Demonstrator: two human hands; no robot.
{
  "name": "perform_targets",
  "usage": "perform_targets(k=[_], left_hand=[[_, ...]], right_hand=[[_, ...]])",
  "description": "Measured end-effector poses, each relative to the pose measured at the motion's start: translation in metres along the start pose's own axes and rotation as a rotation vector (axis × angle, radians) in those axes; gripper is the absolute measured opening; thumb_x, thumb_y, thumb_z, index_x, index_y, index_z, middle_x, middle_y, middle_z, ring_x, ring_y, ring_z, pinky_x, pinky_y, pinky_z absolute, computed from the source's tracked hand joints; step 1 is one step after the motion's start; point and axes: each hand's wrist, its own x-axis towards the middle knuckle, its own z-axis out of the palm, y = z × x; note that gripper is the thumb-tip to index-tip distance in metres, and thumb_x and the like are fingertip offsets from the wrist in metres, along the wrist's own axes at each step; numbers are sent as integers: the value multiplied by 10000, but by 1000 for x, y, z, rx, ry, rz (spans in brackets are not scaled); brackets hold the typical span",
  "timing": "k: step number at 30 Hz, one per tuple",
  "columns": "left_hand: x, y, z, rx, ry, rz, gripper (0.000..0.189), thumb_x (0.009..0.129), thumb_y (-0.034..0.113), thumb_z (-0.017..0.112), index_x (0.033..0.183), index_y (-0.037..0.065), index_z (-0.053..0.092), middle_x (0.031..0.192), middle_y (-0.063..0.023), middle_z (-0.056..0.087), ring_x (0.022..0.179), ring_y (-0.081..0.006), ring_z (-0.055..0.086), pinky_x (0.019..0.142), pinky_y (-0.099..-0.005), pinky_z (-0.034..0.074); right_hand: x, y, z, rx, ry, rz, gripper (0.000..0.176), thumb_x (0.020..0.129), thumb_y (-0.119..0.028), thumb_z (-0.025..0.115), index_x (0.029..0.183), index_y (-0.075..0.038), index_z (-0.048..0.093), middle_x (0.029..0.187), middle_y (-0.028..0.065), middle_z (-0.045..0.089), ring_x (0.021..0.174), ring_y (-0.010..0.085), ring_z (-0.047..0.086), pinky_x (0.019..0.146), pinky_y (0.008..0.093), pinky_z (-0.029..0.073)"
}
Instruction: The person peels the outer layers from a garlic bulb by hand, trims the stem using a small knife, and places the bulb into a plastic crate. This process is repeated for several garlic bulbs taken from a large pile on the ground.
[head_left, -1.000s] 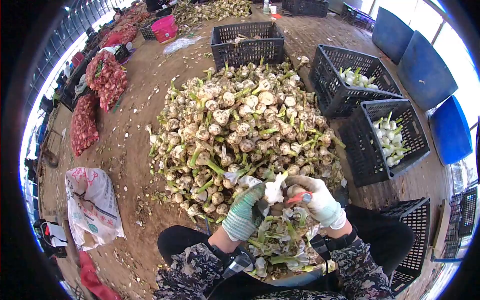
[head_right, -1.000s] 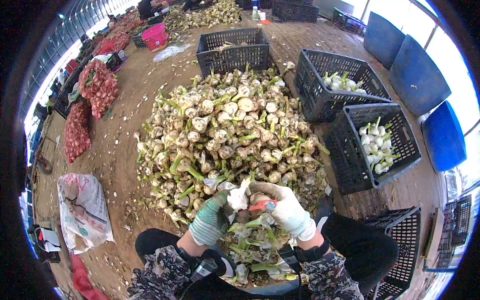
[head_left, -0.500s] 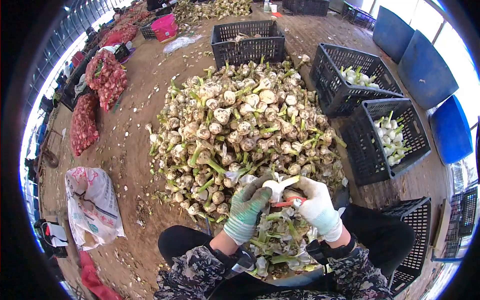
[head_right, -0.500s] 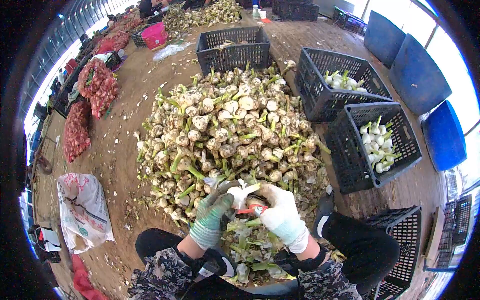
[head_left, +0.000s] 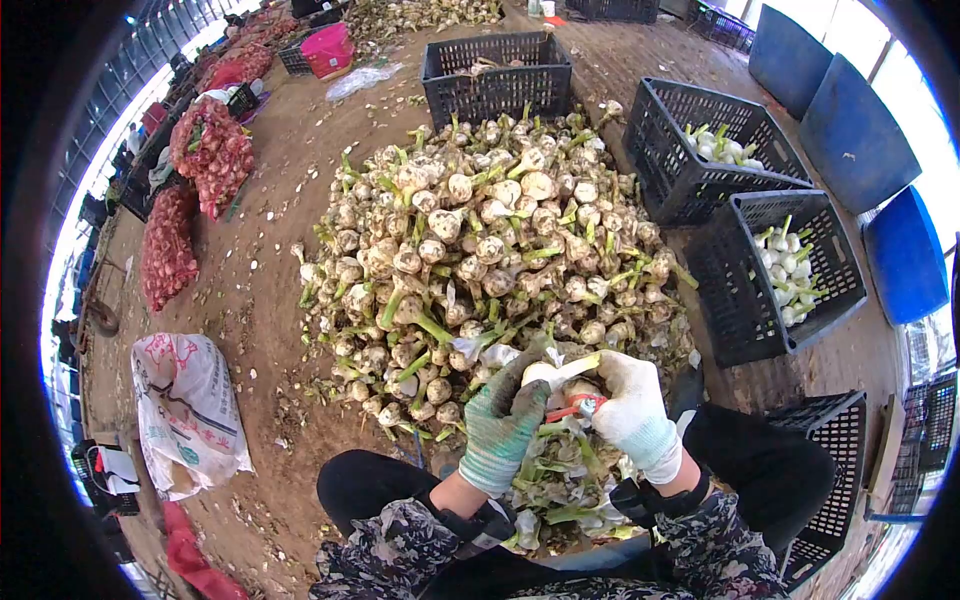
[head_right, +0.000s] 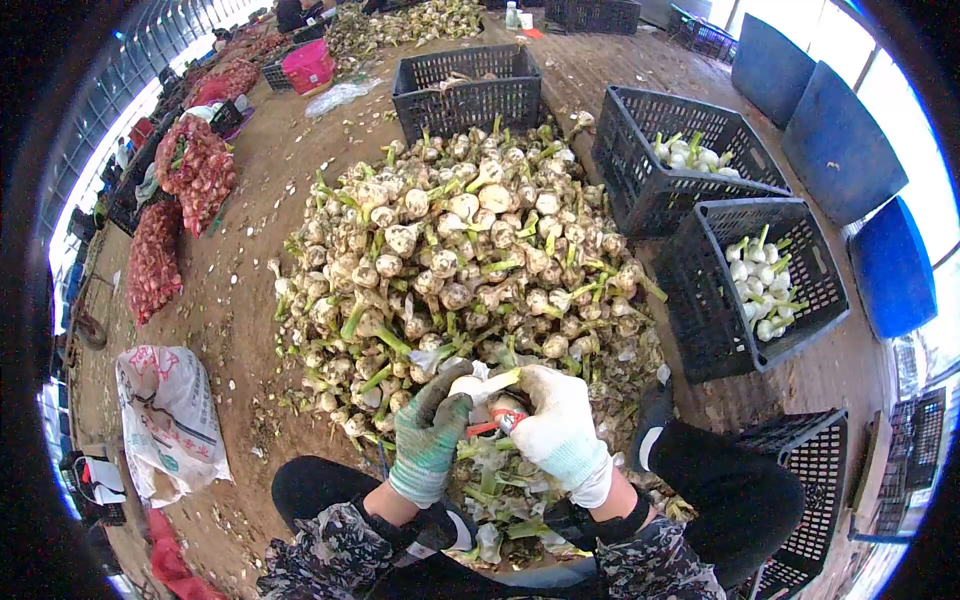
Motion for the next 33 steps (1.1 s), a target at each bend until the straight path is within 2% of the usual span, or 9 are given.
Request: perform_targets(k=[4, 11, 13, 17, 21, 23, 25, 29, 33], left_hand=[[-1, 7, -1, 82, -9, 3, 311, 836, 114, 554, 1126, 4, 530, 973, -32, 578, 767, -71, 518, 652, -208, 443], [3, 5, -5, -68, -33, -179, 311, 823, 152, 593, 1097, 10, 555, 852, 10, 587, 675, -42, 481, 587, -184, 410], [5, 0, -8, -163, -19, -288, 315, 828, 168, 583, 1099, 10, 556, 845, 8, 588, 698, -51, 507, 608, -191, 418], [7, 1, -5, -477, -229, -340, 405, 850, 269, 515, 1148, -3, 476, 939, -71, 586, 831, -163, 569, 695, -274, 469], [11, -8, -10, -587, -193, -432, 387, 864, 278, 474, 1132, -1, 479, 986, -91, 576, 872, -198, 570, 768, -309, 463], [10, -21, -13, -563, -179, -462, 315, 861, 225, 513, 1081, 0, 534, 944, -47, 588, 830, -125, 568, 746, -276, 473], [7, -16, -7, -534, -182, -550, 356, 851, 262, 538, 1097, 5, 532, 974, -36, 582, 832, -117, 557, 741, -254, 460], [4, 3, -8, -419, -382, -305, 504, 810, 210, 620, 1224, 7, 416, 1085, -33, 530, 895, -102, 523, 780, -230, 435], [7, 10, -11, -206, -341, -341, 498, 811, 171, 616, 1238, 15, 415, 1087, -31, 528, 938, -102, 500, 820, -223, 410]], right_hand=[[-2, 4, 5, 184, 37, 69, 224, 655, -23, 611, 871, 34, 594, 766, 157, 607, 681, 193, 601, 630, 273, 464], [4, 18, 11, -113, 74, -33, 277, 669, 15, 591, 944, 41, 563, 827, 153, 609, 757, 166, 587, 682, 251, 453], [8, 26, 13, 319, 35, 120, 294, 702, 53, 559, 995, 69, 533, 886, 143, 606, 790, 149, 571, 705, 248, 452], [4, 39, 5, 406, -5, 297, 347, 747, 59, 504, 1092, 88, 491, 943, 132, 593, 865, 141, 550, 778, 245, 432], [-5, 39, -19, 497, -50, 258, 397, 749, -47, 561, 1116, 82, 485, 991, 130, 580, 889, 147, 549, 805, 254, 425], [-8, 28, -19, 726, -89, 147, 398, 703, -109, 632, 1047, 64, 530, 940, 135, 589, 850, 178, 563, 780, 264, 432], [3, 15, -16, -49, -59, -226, 373, 666, -168, 679, 948, 47, 564, 866, 145, 578, 800, 226, 569, 746, 284, 437], [5, 14, -12, 137, 34, -177, 260, 604, -19, 697, 827, 43, 579, 841, 138, 575, 783, 230, 564, 724, 296, 442], [4, 10, -14, 5, 2, -291, 245, 590, 3, 678, 813, 41, 582, 856, 162, 585, 815, 264, 575, 728, 308, 454]])
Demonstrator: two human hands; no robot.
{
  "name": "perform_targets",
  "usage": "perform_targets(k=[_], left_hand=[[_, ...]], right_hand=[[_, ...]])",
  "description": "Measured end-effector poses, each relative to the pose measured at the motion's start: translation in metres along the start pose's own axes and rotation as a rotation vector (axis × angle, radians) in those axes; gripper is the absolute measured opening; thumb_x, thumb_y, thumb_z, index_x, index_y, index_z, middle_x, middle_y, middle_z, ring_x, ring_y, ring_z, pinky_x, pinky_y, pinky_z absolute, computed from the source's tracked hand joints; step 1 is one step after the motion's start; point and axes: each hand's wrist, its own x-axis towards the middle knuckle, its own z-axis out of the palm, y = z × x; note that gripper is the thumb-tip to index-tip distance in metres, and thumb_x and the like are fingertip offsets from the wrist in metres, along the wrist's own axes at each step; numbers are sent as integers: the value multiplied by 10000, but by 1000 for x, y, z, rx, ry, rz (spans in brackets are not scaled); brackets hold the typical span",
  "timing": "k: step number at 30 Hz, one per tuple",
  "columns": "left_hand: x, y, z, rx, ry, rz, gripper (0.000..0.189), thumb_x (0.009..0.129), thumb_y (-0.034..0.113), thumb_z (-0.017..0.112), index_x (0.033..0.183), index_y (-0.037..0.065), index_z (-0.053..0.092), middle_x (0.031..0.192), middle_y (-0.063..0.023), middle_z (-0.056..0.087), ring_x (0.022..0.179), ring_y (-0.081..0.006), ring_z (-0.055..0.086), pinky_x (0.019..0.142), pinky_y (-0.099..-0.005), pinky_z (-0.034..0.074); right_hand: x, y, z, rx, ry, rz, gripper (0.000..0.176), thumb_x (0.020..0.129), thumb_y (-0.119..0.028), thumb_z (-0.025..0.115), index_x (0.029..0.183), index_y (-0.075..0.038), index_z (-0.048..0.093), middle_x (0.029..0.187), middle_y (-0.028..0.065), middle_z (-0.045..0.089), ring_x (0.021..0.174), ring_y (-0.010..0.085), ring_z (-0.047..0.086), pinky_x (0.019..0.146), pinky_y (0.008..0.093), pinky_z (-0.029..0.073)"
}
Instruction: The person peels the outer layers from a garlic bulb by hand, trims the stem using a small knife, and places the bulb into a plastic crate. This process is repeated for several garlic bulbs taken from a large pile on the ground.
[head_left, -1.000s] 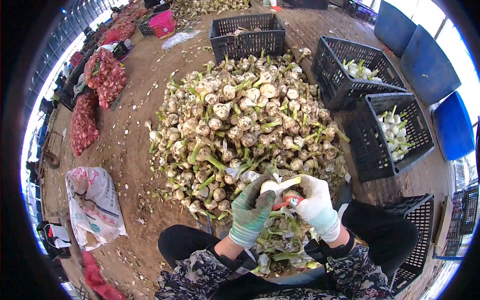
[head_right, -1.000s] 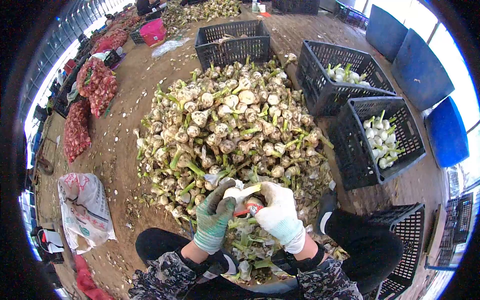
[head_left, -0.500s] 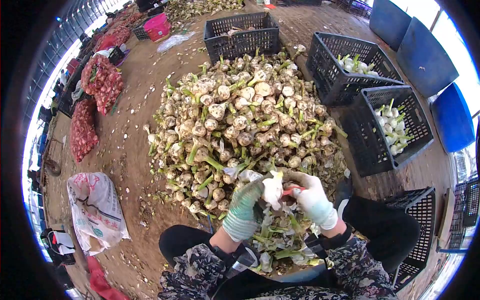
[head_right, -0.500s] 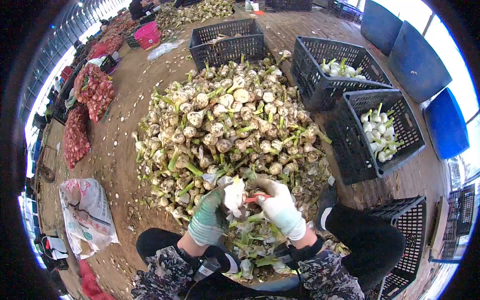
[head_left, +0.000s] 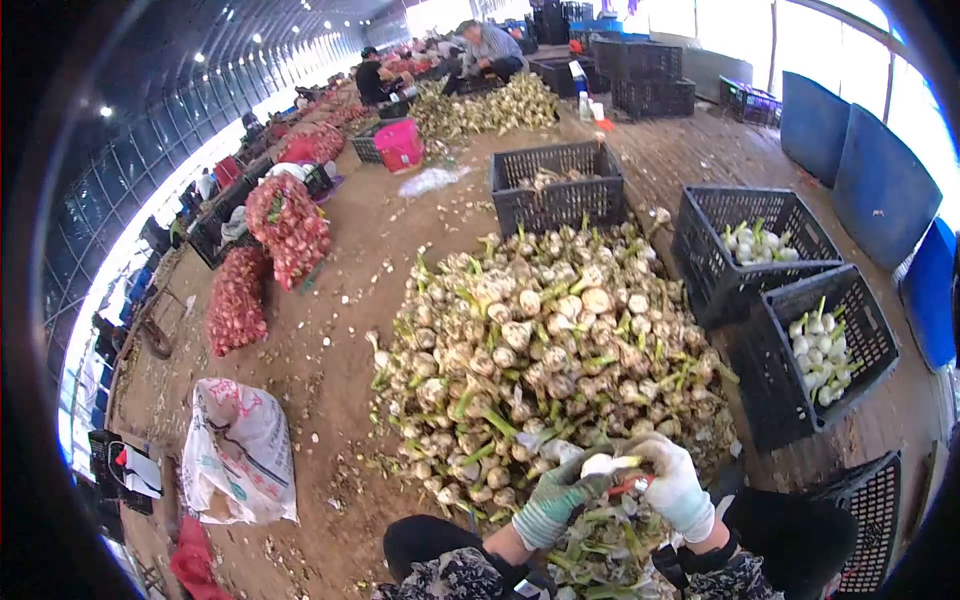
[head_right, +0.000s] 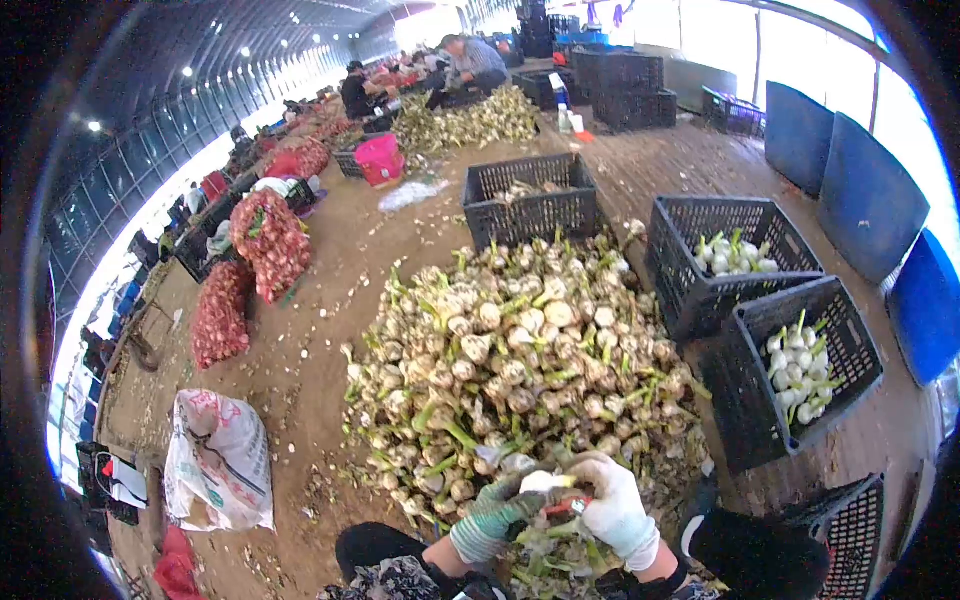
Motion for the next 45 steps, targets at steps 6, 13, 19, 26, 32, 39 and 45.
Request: perform_targets(k=[6, 13, 19, 26, 32, 39, 45], left_hand=[[-7, 0, 4, -127, 12, -28, 452, 807, 131, 607, 1209, 4, 445, 1092, -37, 535, 960, -101, 497, 832, -231, 404], [-5, -5, 5, 43, 29, 134, 489, 794, 152, 626, 1224, 12, 439, 1091, -56, 554, 946, -104, 517, 823, -234, 416], [-2, 0, 5, -262, 1, 103, 515, 776, 145, 638, 1221, 4, 421, 1093, -73, 548, 924, -138, 538, 751, -232, 448], [9, 0, -3, -732, -229, 3, 559, 759, 217, 647, 1220, 20, 399, 1106, -107, 538, 1007, -237, 535, 896, -424, 433], [-3, 11, -5, -660, -241, -69, 676, 733, 159, 621, 1315, 50, 294, 1186, -119, 480, 1048, -223, 504, 902, -331, 407], [-8, 15, 0, -382, -23, 54, 397, 777, 111, 627, 1143, 27, 498, 1031, -43, 561, 905, -118, 537, 769, -256, 451], [-4, 11, -11, 109, 9, 243, 422, 714, 7, 673, 1108, -15, 524, 1019, -67, 581, 902, -122, 553, 780, -244, 464]], right_hand=[[-8, -8, 15, 1, 143, 152, 232, 589, 12, 654, 797, 35, 553, 797, 166, 576, 732, 288, 572, 667, 316, 459], [-8, 34, 35, 464, 329, 273, 229, 646, 116, 543, 862, 60, 495, 756, 101, 537, 703, 123, 520, 632, 249, 441], [-11, 25, 24, 314, 298, 342, 267, 653, 146, 538, 900, 50, 507, 838, 90, 541, 767, 135, 517, 698, 254, 442], [-9, -28, 11, 633, 358, 372, 231, 667, 95, 486, 886, 27, 465, 826, 71, 516, 770, 141, 539, 688, 263, 475], [-14, -39, 10, 790, 378, 369, 272, 688, 17, 592, 933, 21, 474, 827, 80, 556, 714, 168, 584, 628, 284, 508], [-19, -32, 7, 498, 269, 246, 203, 701, 9, 609, 868, 13, 495, 861, 90, 545, 820, 161, 556, 691, 268, 479], [-28, -14, -19, -304, -60, 127, 444, 630, -42, 635, 1055, 15, 523, 959, 180, 592, 887, 272, 587, 808, 310, 459]])
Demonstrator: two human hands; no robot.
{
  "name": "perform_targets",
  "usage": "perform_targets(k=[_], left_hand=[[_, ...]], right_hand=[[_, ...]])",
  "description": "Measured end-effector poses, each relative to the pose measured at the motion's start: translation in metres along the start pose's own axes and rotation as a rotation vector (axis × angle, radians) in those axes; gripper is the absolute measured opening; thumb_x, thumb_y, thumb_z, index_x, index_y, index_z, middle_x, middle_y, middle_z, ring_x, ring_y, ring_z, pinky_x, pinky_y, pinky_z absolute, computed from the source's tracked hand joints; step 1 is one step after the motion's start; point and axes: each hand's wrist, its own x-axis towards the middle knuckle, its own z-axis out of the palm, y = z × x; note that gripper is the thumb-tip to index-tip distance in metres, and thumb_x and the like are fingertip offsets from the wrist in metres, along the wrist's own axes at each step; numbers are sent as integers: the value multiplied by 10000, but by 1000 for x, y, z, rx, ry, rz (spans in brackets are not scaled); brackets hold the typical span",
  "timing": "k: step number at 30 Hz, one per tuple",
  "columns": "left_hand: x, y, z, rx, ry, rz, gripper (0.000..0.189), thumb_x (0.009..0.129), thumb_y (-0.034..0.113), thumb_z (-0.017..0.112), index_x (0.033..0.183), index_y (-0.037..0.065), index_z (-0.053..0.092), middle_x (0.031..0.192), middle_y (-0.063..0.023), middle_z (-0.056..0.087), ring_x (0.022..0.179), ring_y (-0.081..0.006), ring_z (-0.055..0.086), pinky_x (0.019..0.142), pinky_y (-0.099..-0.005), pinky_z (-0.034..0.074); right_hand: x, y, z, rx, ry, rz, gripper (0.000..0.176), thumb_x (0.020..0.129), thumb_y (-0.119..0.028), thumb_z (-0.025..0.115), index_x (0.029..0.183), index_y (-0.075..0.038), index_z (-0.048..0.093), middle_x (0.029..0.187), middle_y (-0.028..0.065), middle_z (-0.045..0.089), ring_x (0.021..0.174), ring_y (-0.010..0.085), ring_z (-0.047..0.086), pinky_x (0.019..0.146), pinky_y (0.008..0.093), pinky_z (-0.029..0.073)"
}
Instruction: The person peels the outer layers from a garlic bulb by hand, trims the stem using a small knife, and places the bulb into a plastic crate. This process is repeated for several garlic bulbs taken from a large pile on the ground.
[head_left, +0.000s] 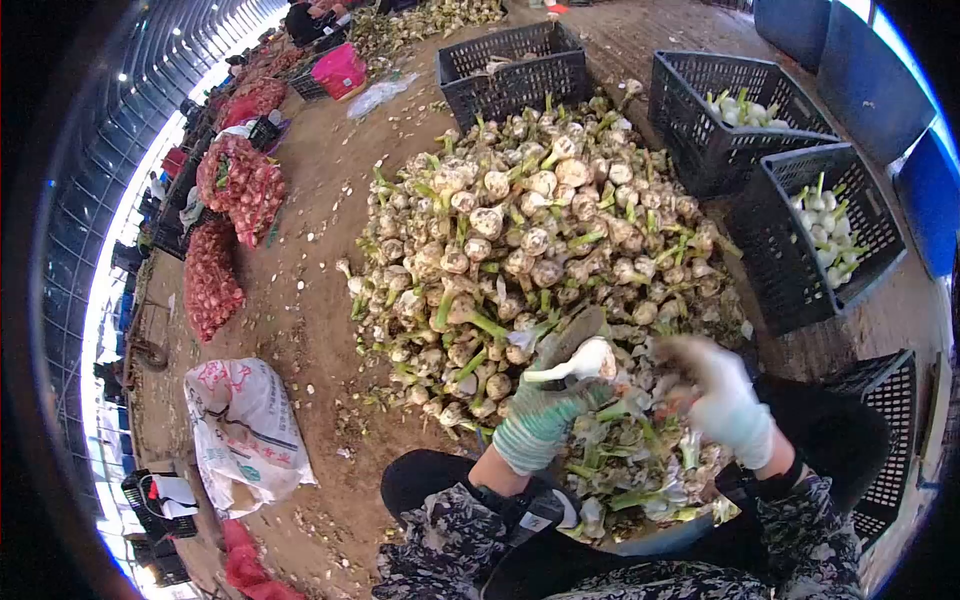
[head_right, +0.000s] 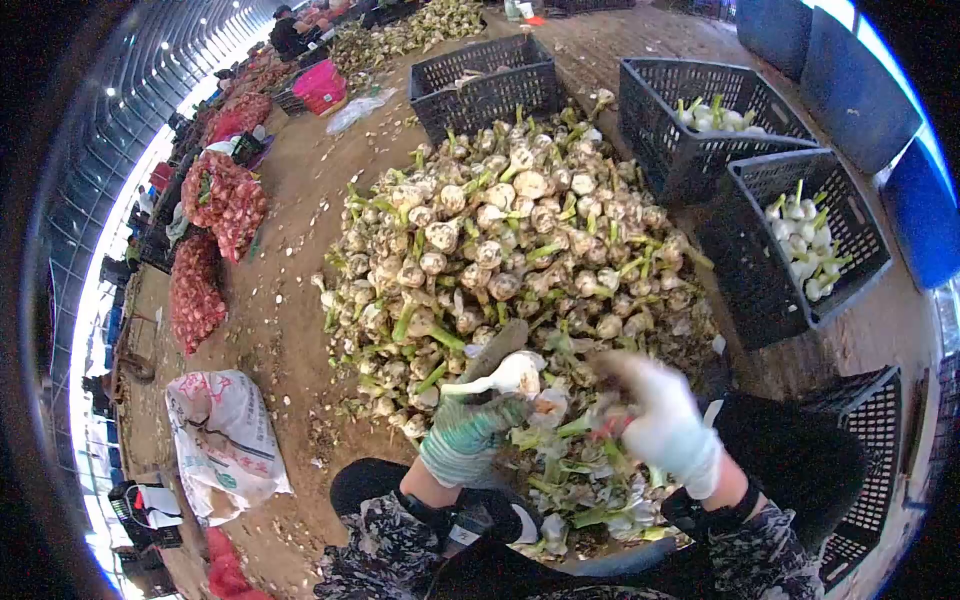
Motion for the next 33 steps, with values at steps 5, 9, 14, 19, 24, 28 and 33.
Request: perform_targets(k=[5, 9, 14, 19, 24, 28, 33], left_hand=[[2, -9, 4, -87, 50, -40, 544, 686, 41, 706, 1171, -15, 465, 1110, -87, 543, 974, -154, 538, 847, -272, 449], [6, -8, 13, 169, -10, -7, 637, 658, 104, 747, 1202, -6, 434, 1143, -84, 529, 1016, -168, 520, 875, -302, 429], [3, -2, 12, 83, -99, 2, 652, 632, 130, 771, 1183, -6, 451, 1112, -77, 547, 991, -160, 531, 844, -290, 444], [4, -8, 11, 128, -84, 13, 566, 663, 89, 743, 1156, 5, 478, 1043, -62, 568, 952, -151, 549, 828, -292, 458], [2, -5, 8, 181, -73, 50, 576, 666, 68, 736, 1173, 8, 471, 1089, -66, 553, 984, -152, 534, 845, -292, 452], [2, 2, 12, 130, -88, -43, 602, 664, 62, 733, 1196, 6, 456, 1136, -73, 534, 996, -149, 527, 856, -295, 444], [4, -3, 12, 169, -84, -28, 623, 661, 40, 723, 1217, 9, 442, 1157, -80, 527, 1013, -148, 519, 868, -300, 437]], right_hand=[[-7, 20, -3, 1004, -108, 329, 748, 705, -171, 688, 1304, -7, 272, 1229, 169, 435, 1070, 237, 496, 856, 350, 452], [11, -7, 10, 1057, -201, 221, 618, 750, -146, 661, 1231, 22, 312, 1060, 82, 496, 949, 136, 508, 820, 259, 429], [19, -5, 8, 759, -274, 275, 588, 755, -339, 645, 1132, 49, 417, 961, 71, 541, 870, 119, 527, 781, 233, 419], [12, 2, 3, 654, -206, 111, 525, 773, -324, 619, 1106, 55, 474, 981, 69, 562, 879, 110, 509, 783, 255, 412], [20, -15, 5, 673, -234, 243, 260, 788, -58, 483, 1009, 78, 495, 913, 116, 567, 821, 188, 565, 683, 310, 462], [9, 10, 8, 753, -139, 370, 464, 811, -249, 588, 1091, 90, 440, 948, 100, 555, 846, 128, 541, 721, 285, 457], [5, -5, 22, 885, -74, 338, 426, 781, -135, 621, 1104, 71, 436, 931, 81, 555, 842, 117, 530, 789, 259, 424]])
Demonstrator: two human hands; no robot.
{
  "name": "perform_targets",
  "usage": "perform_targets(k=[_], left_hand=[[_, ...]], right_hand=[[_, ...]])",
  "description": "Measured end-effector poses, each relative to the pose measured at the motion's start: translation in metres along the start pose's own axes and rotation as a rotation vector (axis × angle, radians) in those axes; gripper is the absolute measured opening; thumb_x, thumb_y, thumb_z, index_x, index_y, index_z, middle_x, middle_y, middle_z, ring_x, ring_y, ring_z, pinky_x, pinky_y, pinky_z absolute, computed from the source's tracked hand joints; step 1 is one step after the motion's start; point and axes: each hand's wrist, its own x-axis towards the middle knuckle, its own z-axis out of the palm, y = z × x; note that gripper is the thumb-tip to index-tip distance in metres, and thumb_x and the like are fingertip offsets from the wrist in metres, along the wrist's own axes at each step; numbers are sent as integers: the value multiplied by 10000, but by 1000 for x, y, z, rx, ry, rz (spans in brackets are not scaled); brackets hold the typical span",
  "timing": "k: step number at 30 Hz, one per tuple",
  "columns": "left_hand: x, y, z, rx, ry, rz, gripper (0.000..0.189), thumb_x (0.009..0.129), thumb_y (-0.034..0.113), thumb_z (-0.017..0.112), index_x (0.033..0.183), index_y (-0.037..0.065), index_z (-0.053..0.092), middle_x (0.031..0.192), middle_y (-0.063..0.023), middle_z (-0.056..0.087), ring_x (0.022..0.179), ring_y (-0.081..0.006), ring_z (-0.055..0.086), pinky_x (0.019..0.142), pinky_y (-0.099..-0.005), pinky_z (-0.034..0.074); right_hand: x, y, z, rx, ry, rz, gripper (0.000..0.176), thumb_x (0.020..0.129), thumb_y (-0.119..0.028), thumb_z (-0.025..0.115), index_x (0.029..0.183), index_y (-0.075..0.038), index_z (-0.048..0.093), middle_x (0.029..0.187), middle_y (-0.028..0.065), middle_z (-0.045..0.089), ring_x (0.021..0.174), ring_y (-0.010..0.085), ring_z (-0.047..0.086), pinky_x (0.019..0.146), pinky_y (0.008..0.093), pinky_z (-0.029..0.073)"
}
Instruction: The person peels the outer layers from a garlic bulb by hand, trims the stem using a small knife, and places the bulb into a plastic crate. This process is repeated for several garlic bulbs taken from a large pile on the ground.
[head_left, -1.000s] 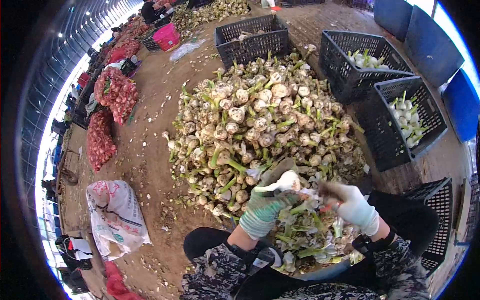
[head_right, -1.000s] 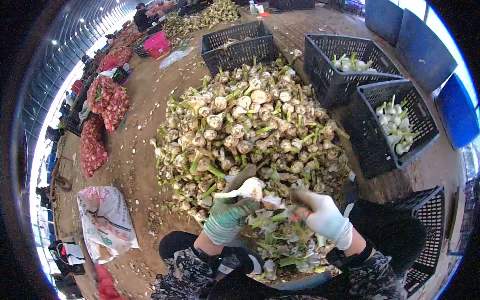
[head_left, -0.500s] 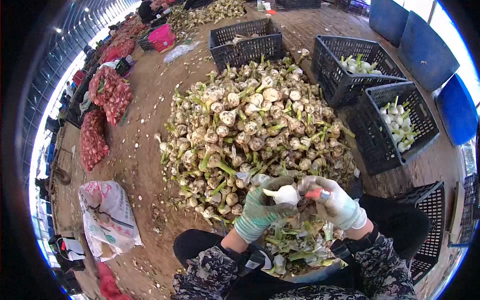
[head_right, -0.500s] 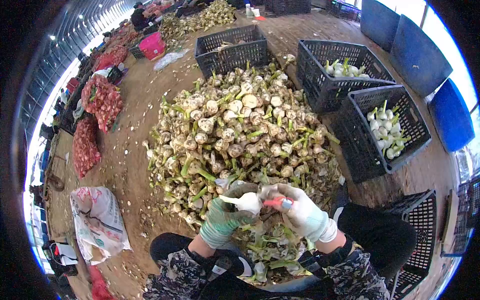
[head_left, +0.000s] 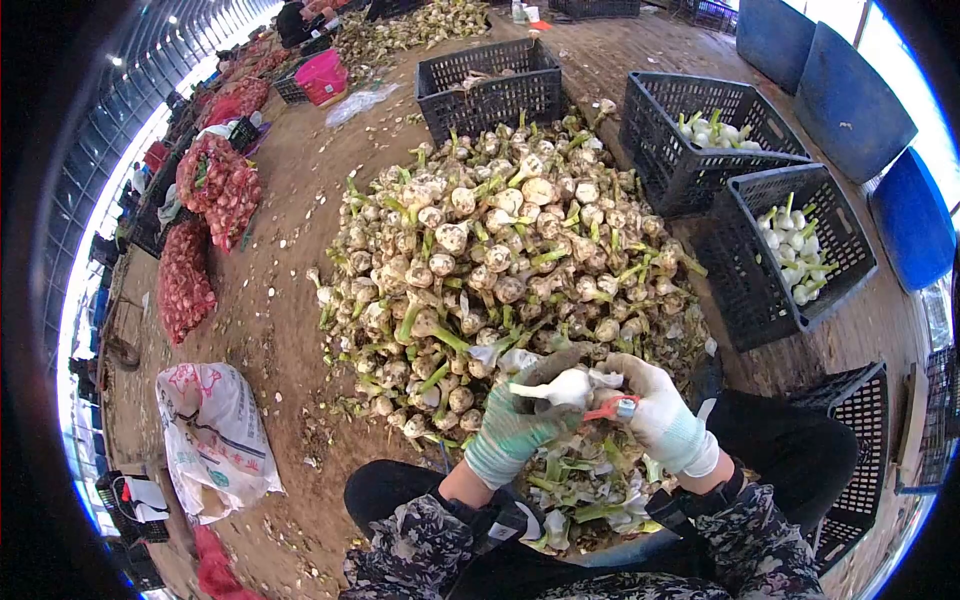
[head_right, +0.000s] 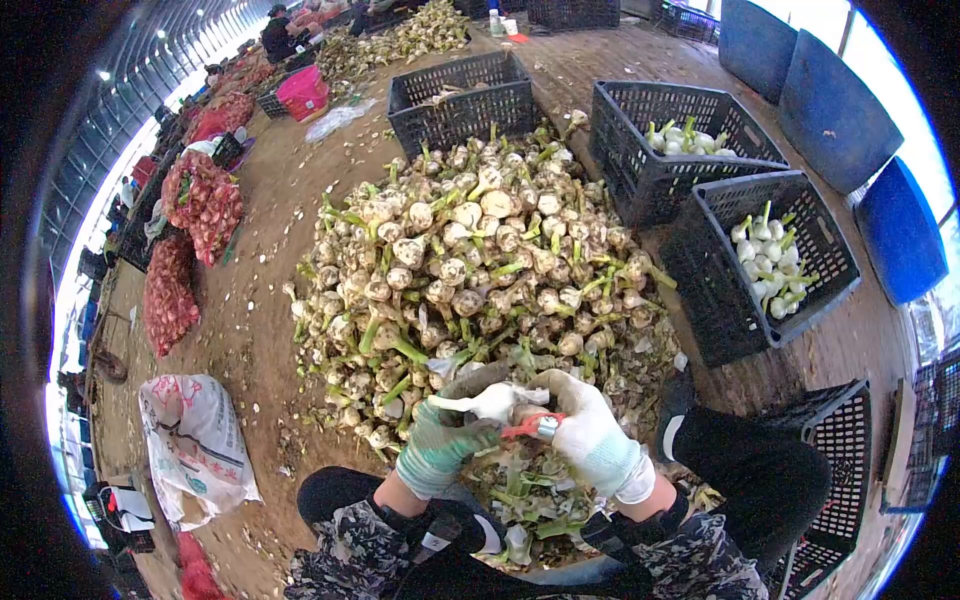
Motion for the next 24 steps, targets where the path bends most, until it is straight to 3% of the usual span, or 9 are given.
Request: perform_targets(k=[1, 5, 6, 8, 9, 14, 16, 17, 24], left_hand=[[-1, -1, -2, -104, -18, -32, 625, 658, 31, 721, 1217, 11, 443, 1157, -80, 528, 1018, -150, 517, 871, -297, 433], [-1, 2, -3, -176, -38, 19, 626, 660, 35, 716, 1223, 24, 442, 1155, -76, 528, 1015, -152, 520, 881, -288, 420], [-1, -2, -4, -148, -24, 39, 610, 677, 47, 705, 1226, 27, 439, 1148, -74, 531, 1003, -152, 526, 876, -285, 421], [-1, -10, 0, -247, -12, 6, 545, 722, 88, 674, 1214, 31, 448, 1119, -68, 542, 982, -155, 532, 867, -284, 426], [1, -12, 3, -341, -7, -16, 485, 766, 130, 644, 1203, 34, 457, 1090, -62, 553, 961, -157, 537, 858, -284, 431], [12, -31, -6, -879, 99, -205, 379, 884, 348, 472, 1120, 54, 503, 963, -40, 575, 867, -156, 545, 775, -288, 465], [19, -43, 2, -717, 389, -123, 507, 846, 510, 436, 1109, 81, 502, 954, -48, 575, 782, -178, 573, 673, -290, 490], [8, -33, 0, -705, 255, -316, 515, 847, 527, 413, 1131, 105, 494, 947, -28, 578, 755, -160, 570, 612, -266, 494], [10, -28, -3, -920, 336, -61, 421, 883, 342, 465, 1204, 71, 447, 1111, -49, 537, 979, -213, 531, 852, -307, 450]], right_hand=[[4, -3, -5, -178, 22, 11, 393, 771, -85, 619, 1091, 61, 444, 927, 75, 554, 853, 118, 531, 786, 250, 422], [10, -8, -29, 423, 71, 167, 370, 812, -130, 582, 1112, 10, 417, 902, 70, 516, 789, 159, 566, 748, 283, 461], [5, 2, -28, 179, 10, 97, 384, 834, -183, 553, 1126, 16, 405, 1095, 121, 479, 924, 227, 560, 698, 373, 515], [2, 17, -13, 360, -125, -73, 438, 836, -158, 543, 1198, 6, 360, 1158, 134, 435, 979, 225, 539, 744, 336, 497], [11, 22, 1, 64, 58, -148, 491, 825, -119, 548, 1239, 20, 325, 1167, 138, 441, 978, 204, 539, 798, 296, 463], [19, 27, -3, 257, 204, 101, 623, 747, -51, 627, 1254, 80, 290, 1172, 158, 462, 1104, 216, 452, 888, 292, 401], [11, 48, 16, -63, 94, -213, 712, 699, -90, 680, 1261, 82, 279, 1173, 185, 471, 1111, 263, 455, 917, 290, 382], [9, 49, 29, -291, 143, -186, 748, 661, -110, 710, 1259, 71, 298, 1183, 194, 470, 1092, 265, 475, 930, 291, 371], [32, 64, -13, -370, 505, -168, 230, 754, -18, 550, 968, 67, 560, 884, 118, 611, 799, 189, 602, 701, 270, 468]])
